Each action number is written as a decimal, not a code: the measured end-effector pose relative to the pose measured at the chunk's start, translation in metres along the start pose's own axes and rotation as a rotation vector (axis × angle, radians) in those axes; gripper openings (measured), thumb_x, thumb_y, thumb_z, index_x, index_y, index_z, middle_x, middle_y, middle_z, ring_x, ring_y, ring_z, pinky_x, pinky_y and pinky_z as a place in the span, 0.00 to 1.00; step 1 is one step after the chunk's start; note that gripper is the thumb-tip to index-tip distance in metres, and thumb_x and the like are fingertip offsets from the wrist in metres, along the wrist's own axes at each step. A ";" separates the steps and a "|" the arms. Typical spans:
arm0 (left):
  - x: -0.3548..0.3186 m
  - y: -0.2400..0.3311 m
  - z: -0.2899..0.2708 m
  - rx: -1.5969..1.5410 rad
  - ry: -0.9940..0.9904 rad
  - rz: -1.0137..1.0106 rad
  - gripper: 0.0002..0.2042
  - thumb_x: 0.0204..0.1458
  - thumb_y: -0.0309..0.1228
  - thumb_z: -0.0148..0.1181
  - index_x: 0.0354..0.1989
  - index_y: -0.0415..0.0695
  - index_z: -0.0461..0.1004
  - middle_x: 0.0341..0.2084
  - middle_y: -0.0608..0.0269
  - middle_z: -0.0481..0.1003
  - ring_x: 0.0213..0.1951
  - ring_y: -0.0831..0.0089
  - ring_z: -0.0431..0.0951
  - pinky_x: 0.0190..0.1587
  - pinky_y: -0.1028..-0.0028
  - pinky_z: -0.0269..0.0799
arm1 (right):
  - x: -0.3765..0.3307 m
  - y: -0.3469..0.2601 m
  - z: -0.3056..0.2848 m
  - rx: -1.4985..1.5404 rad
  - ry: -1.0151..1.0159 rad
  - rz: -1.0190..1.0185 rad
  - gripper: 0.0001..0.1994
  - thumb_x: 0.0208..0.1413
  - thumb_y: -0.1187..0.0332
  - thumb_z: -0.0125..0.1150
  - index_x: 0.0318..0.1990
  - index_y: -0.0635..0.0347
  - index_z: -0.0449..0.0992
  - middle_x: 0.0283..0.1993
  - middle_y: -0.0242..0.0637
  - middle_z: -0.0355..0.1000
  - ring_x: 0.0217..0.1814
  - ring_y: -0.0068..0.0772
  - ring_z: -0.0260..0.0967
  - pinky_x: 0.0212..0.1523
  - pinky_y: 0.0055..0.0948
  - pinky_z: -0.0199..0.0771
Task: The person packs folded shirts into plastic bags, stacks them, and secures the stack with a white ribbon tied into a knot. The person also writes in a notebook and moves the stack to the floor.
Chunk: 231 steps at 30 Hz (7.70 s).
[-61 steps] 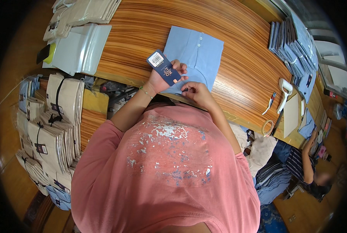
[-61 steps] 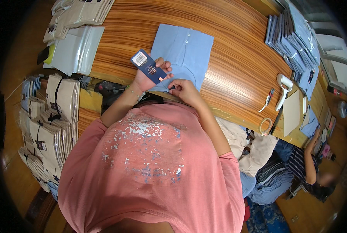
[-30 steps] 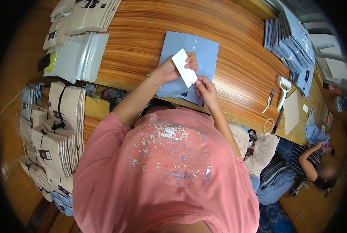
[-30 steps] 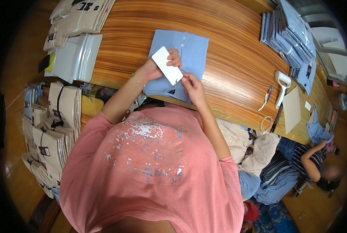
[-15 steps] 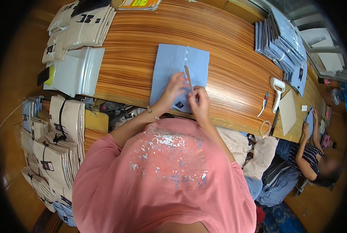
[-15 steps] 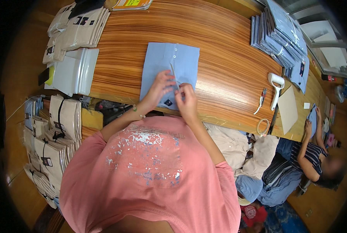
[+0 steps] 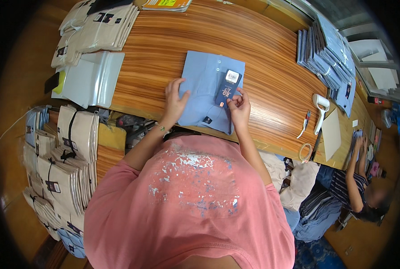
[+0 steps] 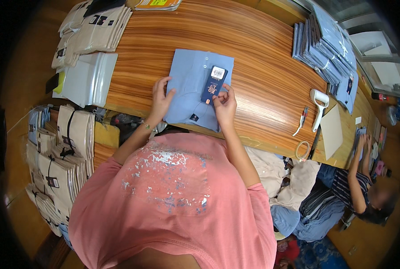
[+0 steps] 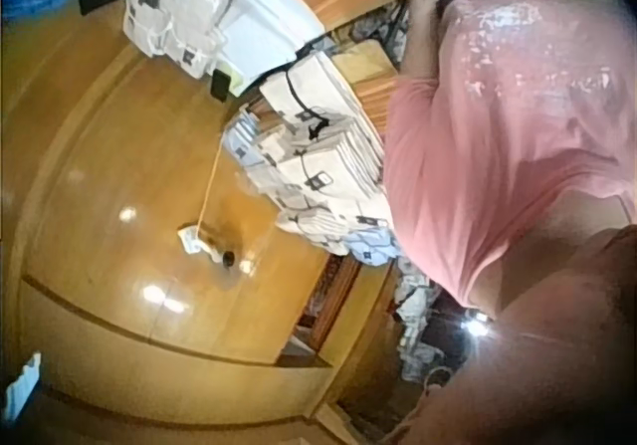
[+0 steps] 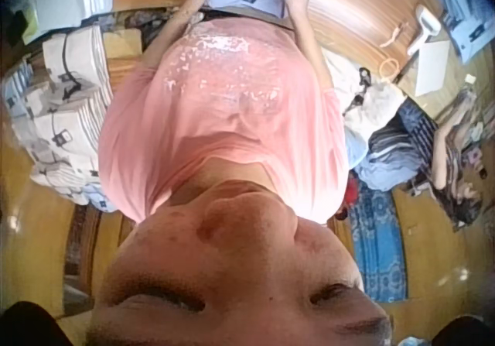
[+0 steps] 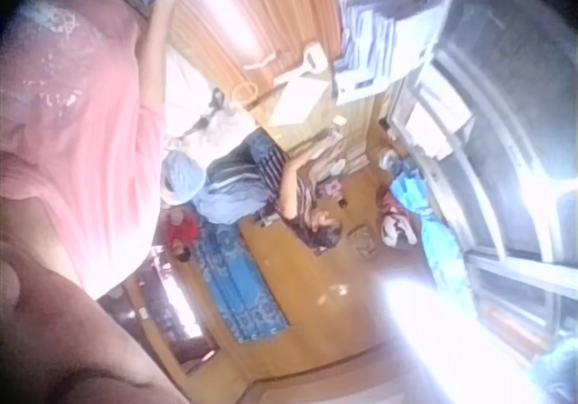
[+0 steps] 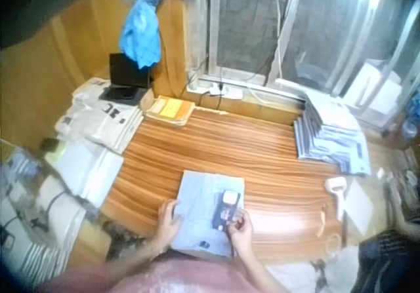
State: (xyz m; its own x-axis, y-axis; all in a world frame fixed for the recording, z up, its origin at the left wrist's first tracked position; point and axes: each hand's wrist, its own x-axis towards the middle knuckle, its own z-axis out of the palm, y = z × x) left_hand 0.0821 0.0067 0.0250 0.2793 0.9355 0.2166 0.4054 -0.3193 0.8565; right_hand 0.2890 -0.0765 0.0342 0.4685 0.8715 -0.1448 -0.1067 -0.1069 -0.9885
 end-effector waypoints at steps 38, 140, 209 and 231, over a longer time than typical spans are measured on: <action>0.003 0.006 -0.054 0.052 -0.568 -0.067 0.06 0.54 0.28 0.49 0.33 0.37 0.64 0.31 0.57 0.67 0.41 0.62 0.67 0.47 0.68 0.61 | 0.039 0.041 -0.278 -1.611 0.772 0.106 0.19 0.54 0.59 0.55 0.54 0.46 0.67 0.54 0.42 0.62 0.56 0.47 0.57 0.48 0.51 0.62; 0.049 -0.167 -0.244 0.410 0.340 -0.441 0.16 0.53 0.38 0.53 0.24 0.35 0.74 0.30 0.46 0.73 0.29 0.55 0.72 0.36 0.63 0.67 | 0.051 0.019 0.366 -0.838 -0.905 -1.184 0.27 0.54 0.58 0.55 0.58 0.64 0.62 0.63 0.52 0.55 0.62 0.49 0.55 0.60 0.41 0.56; 0.169 -0.066 0.001 -0.340 -0.510 -0.479 0.08 0.49 0.28 0.61 0.35 0.38 0.76 0.25 0.67 0.75 0.21 0.84 0.67 0.24 0.83 0.64 | 0.200 -0.012 -0.045 -0.292 -0.291 0.415 0.10 0.46 0.65 0.69 0.25 0.61 0.77 0.12 0.25 0.61 0.10 0.15 0.50 0.13 0.18 0.53; 0.174 -0.055 -0.010 -0.335 -0.751 -0.576 0.20 0.47 0.29 0.63 0.50 0.43 0.69 0.30 0.72 0.75 0.18 0.88 0.62 0.19 0.87 0.59 | 0.209 -0.016 -0.055 -0.322 -0.417 0.370 0.09 0.45 0.63 0.69 0.30 0.56 0.78 0.15 0.25 0.63 0.12 0.15 0.53 0.14 0.16 0.56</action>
State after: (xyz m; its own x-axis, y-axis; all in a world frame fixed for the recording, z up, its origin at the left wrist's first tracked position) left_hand 0.0996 0.1888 0.0198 0.6414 0.5590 -0.5255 0.4182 0.3196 0.8503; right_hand 0.4365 0.0806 0.0170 0.0635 0.8556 -0.5138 0.1029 -0.5177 -0.8494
